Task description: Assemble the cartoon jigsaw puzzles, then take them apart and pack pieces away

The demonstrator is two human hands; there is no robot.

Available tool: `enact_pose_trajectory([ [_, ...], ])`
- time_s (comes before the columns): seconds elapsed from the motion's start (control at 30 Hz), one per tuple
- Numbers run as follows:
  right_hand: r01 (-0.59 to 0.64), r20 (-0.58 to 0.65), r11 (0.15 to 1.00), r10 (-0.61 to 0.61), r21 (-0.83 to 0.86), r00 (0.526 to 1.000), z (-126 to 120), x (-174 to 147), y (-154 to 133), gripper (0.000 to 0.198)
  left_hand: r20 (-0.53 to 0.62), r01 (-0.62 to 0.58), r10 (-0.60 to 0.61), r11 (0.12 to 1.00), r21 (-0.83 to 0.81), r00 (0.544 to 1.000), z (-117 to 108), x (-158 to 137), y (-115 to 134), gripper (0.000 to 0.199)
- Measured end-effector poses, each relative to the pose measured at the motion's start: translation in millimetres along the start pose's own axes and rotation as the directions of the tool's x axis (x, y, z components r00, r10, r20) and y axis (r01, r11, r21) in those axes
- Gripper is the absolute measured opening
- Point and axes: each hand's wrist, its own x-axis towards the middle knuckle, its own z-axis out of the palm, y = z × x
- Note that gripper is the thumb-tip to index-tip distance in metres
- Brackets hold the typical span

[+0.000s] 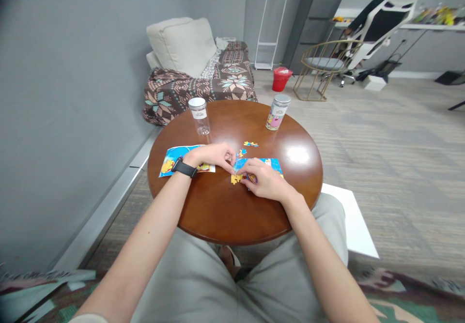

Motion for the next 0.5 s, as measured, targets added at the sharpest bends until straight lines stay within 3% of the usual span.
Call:
enact_pose_trajectory([
  [0.23, 0.042, -0.033, 0.999, -0.043, -0.016, 0.999, -0.5, 0.1, -3.5, 0.02, 0.012, 0.022, -0.022, 1.0, -0.019, 1.0, -0.8, -1.2, 2.3, 0.042],
  [0.5, 0.06, -0.023, 0.998, -0.06, -0.029, 0.998, -0.4, 1.4, -1.5, 0.003, 0.013, 0.021, -0.02, 1.0, -0.023, 1.0, -0.4, -0.7, 1.7, 0.045],
])
